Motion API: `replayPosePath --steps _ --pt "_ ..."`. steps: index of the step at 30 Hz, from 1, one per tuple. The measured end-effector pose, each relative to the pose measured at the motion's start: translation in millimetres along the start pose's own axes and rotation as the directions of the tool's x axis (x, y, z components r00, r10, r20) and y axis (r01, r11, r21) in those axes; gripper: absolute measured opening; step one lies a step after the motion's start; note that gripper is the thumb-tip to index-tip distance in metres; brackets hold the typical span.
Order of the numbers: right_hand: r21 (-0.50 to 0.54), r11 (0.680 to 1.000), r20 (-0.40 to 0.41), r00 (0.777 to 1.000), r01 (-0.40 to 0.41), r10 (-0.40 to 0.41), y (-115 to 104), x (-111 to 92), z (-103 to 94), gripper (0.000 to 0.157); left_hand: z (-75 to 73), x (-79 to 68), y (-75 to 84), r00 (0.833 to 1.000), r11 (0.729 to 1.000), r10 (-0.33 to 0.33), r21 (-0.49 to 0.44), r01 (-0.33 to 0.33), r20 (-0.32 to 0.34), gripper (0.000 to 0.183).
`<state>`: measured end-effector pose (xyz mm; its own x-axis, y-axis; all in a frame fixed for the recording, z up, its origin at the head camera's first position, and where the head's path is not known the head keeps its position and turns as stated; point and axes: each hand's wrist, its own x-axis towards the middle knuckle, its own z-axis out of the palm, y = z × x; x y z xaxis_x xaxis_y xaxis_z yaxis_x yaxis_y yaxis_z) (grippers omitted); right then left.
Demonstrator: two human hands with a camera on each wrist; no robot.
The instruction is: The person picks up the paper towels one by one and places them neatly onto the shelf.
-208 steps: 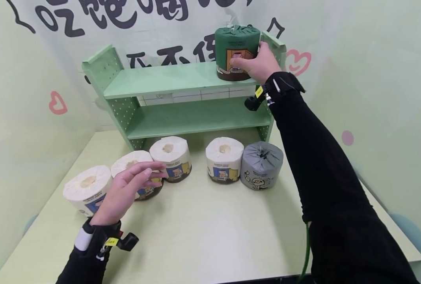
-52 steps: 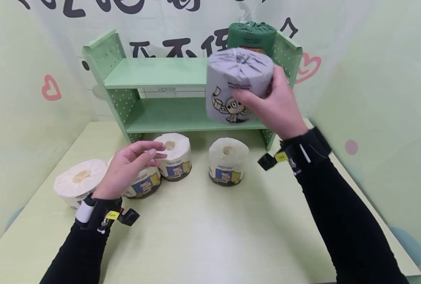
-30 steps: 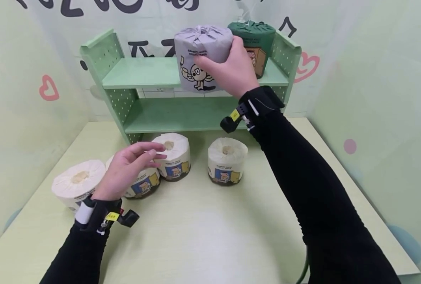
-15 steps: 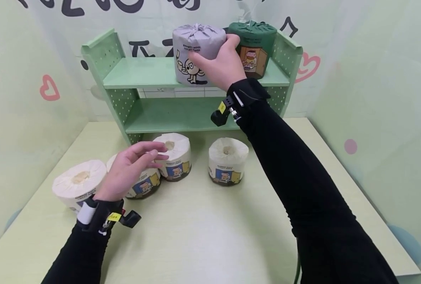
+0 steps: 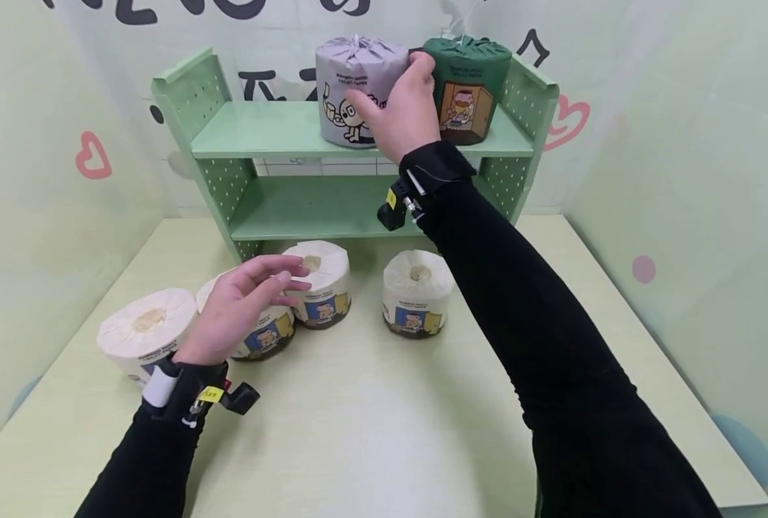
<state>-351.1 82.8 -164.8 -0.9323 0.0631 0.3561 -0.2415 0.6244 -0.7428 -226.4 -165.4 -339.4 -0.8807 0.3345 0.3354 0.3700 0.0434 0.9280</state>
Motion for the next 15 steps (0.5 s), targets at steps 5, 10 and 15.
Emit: replayPosePath --steps 5,10,15 --pt "-0.002 1.000 -0.046 0.999 0.017 -0.017 -3.6 0.4 6.3 0.069 0.5 -0.5 0.9 1.000 1.000 -0.003 0.006 0.003 -0.003 0.025" --pt "-0.200 0.979 -0.065 0.997 -0.041 0.029 -6.1 4.0 7.8 0.052 0.7 -0.6 1.7 1.000 1.000 -0.003 0.009 0.003 -0.003 0.025" --pt "-0.295 0.953 -0.072 0.996 -0.073 0.054 1.0 6.9 4.3 0.045 1.5 -0.5 1.7 1.000 1.000 -0.003 0.016 0.003 0.006 0.025"
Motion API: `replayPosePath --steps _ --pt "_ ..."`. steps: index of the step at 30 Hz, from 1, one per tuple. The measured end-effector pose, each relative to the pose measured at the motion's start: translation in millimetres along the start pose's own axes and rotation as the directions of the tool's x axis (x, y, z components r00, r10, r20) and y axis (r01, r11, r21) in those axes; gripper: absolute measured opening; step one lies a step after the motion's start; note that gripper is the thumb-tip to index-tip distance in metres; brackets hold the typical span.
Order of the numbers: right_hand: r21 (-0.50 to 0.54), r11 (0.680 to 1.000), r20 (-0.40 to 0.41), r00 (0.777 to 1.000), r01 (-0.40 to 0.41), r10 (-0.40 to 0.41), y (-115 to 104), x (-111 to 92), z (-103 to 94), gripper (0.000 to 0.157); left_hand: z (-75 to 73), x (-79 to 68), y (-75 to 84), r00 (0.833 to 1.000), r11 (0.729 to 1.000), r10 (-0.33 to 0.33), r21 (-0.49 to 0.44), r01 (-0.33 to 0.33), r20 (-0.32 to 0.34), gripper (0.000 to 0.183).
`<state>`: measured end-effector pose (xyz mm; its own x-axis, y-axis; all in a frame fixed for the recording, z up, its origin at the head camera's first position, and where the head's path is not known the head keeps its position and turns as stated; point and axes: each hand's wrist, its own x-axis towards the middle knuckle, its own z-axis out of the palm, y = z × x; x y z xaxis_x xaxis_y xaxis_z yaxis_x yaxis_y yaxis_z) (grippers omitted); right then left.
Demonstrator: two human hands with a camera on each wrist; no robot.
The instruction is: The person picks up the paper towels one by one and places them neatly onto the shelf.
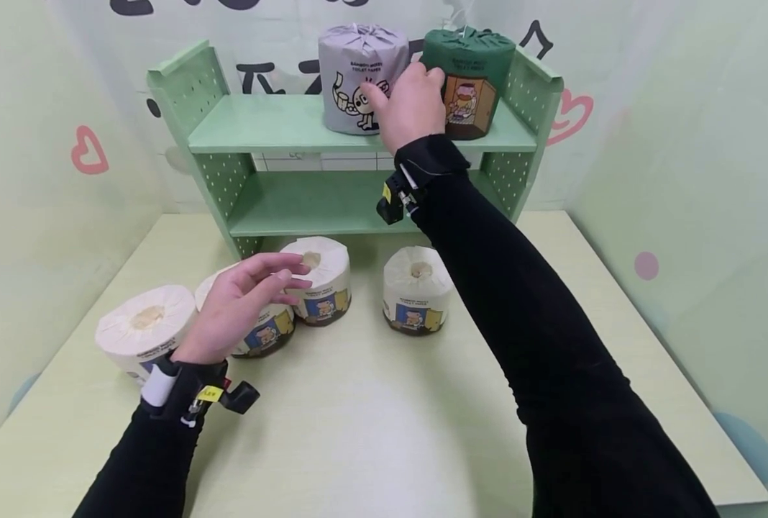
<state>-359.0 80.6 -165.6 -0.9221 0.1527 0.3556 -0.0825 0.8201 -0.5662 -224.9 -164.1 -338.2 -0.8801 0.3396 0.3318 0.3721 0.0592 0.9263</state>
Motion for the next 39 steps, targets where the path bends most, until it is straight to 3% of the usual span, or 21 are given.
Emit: replayPosePath --steps 10,17,25,30,39 --pt "0.158 0.985 -0.049 0.997 0.071 -0.064 17 -14 -7.0 0.043 0.8 -0.2 2.1 1.000 1.000 -0.012 0.014 0.012 0.001 0.026" --pt "0.329 0.938 -0.042 0.994 0.108 -0.100 36 -47 -17.1 0.040 0.8 -1.2 0.5 1.000 1.000 -0.018 0.018 0.018 0.001 0.027" --pt "0.362 0.912 -0.043 0.981 0.193 -0.191 64 -79 -19.6 0.043 -0.9 -2.2 -1.2 1.000 1.000 -0.007 0.009 0.007 -0.005 0.030" --pt "0.354 0.919 -0.011 0.984 0.172 -0.180 88 -95 -15.8 0.050 0.1 -3.1 1.6 1.000 1.000 -0.007 -0.002 0.007 0.003 0.031" --pt "0.370 0.926 0.128 0.984 0.069 -0.125 145 -126 1.4 0.065 0.5 -1.1 -0.9 1.000 1.000 -0.012 0.001 0.012 0.006 0.029"
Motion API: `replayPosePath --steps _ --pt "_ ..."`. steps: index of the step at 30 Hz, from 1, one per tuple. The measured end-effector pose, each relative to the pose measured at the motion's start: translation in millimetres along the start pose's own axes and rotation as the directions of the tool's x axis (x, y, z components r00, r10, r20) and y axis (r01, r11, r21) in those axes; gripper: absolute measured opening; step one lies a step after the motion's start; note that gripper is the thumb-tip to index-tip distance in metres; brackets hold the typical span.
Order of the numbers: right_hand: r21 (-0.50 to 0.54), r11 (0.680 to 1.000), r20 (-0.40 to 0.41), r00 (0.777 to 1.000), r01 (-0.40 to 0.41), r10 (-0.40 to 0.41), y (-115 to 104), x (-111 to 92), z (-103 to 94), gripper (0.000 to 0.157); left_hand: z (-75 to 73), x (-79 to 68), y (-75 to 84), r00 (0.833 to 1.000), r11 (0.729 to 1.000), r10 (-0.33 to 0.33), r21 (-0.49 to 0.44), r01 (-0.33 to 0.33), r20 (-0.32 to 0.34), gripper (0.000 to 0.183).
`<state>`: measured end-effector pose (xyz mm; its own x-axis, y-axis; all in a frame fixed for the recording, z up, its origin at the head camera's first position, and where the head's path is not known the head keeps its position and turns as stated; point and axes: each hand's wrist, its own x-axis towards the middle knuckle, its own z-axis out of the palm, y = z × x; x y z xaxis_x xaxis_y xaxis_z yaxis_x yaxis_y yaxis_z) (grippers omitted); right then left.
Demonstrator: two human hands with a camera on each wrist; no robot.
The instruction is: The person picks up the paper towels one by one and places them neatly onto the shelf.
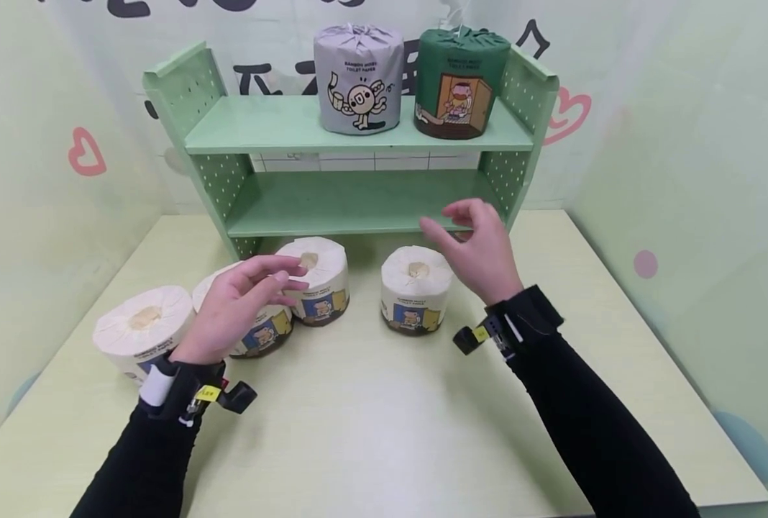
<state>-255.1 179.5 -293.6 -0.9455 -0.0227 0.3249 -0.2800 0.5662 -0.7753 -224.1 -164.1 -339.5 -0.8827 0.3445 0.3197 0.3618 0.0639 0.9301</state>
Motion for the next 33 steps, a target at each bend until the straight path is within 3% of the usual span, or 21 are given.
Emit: replayPosePath --steps 12,18,22,27,33 --pt "0.098 0.987 0.180 0.978 -0.127 0.108 58 -31 17.3 0.093 9.2 -3.5 29.7 0.999 0.999 -0.033 0.025 0.033 -0.001 0.028" --pt "0.148 0.965 0.312 0.936 -0.215 0.161 81 -39 33.0 0.116 4.6 -1.9 14.9 1.000 1.000 -0.025 0.015 0.025 -0.003 0.028" --pt "0.186 0.950 0.362 0.916 -0.252 0.172 91 -40 41.3 0.119 0.7 -0.3 2.2 1.000 1.000 -0.016 0.007 0.016 0.000 0.028" --pt "0.230 0.941 0.377 0.914 -0.248 0.148 96 -40 48.9 0.112 0.0 0.2 -1.1 1.000 1.000 -0.007 0.017 0.007 0.000 0.030" --pt "0.203 0.957 0.351 0.928 -0.206 0.125 97 -41 55.0 0.115 1.5 -0.1 0.8 1.000 1.000 -0.017 0.024 0.017 -0.007 0.029"
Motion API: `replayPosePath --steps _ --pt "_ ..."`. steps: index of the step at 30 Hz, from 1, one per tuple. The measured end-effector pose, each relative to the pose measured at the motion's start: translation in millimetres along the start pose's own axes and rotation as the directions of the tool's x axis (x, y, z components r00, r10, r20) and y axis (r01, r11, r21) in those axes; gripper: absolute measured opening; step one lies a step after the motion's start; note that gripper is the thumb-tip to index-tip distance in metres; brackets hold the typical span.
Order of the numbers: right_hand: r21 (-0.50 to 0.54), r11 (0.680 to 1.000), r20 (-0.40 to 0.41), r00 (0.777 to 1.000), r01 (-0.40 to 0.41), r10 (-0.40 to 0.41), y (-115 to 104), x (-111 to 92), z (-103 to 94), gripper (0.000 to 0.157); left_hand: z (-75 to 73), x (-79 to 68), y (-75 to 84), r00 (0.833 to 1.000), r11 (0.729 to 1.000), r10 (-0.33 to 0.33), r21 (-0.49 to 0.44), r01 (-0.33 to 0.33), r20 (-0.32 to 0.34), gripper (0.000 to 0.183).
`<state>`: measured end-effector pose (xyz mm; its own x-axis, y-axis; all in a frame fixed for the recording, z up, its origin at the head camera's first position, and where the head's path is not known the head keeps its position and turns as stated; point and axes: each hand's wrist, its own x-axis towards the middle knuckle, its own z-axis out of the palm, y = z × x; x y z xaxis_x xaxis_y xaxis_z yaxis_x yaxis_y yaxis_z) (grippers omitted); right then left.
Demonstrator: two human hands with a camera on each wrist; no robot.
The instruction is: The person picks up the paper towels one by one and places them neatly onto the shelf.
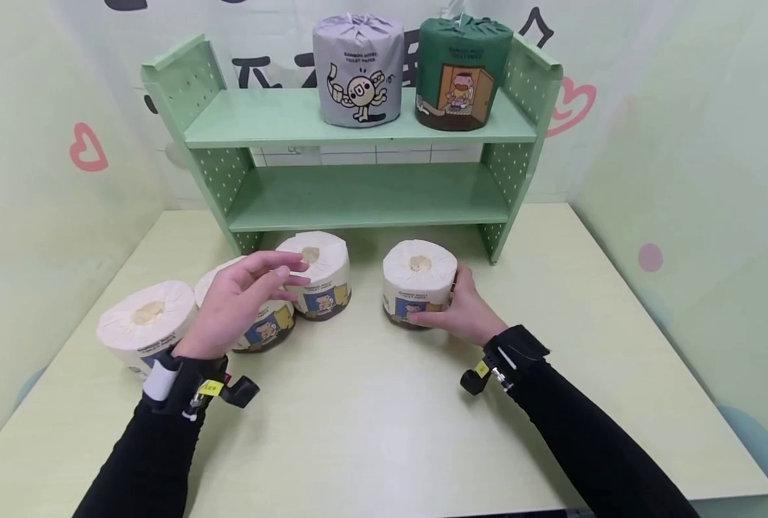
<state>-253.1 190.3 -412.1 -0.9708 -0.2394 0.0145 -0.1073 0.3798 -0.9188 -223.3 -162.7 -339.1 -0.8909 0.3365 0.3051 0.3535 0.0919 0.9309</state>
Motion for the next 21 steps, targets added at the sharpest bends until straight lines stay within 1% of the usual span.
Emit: replayPosePath --steps 3,8,9,12,16,21 --pt "-0.004 1.000 -0.011 1.000 0.015 -0.015 0 2 1.4 0.113 1.6 -1.5 8.6 1.000 1.000 -0.007 0.004 0.007 -0.002 0.028" --pt "0.015 0.999 -0.003 0.999 0.051 -0.051 1 4 1.6 0.105 5.3 -5.1 25.2 1.000 1.000 -0.023 0.007 0.023 0.004 0.028" --pt "0.014 0.998 0.001 0.998 0.058 -0.058 1 4 1.2 0.104 5.6 -5.3 26.5 1.000 1.000 -0.025 0.007 0.025 0.003 0.028" --pt "-0.011 0.998 0.004 0.998 0.066 -0.066 1 4 1.2 0.103 6.1 -6.5 28.9 1.000 1.000 -0.029 0.012 0.029 0.003 0.027" --pt "-0.044 0.997 0.002 0.998 0.062 -0.062 1 4 1.0 0.103 5.9 -7.2 28.0 1.000 0.999 -0.030 0.013 0.030 0.002 0.027" --pt "-0.050 0.996 -0.007 0.998 0.070 -0.070 -2 2 -0.9 0.105 6.1 -6.3 26.5 1.000 1.000 -0.022 0.005 0.022 0.002 0.027"
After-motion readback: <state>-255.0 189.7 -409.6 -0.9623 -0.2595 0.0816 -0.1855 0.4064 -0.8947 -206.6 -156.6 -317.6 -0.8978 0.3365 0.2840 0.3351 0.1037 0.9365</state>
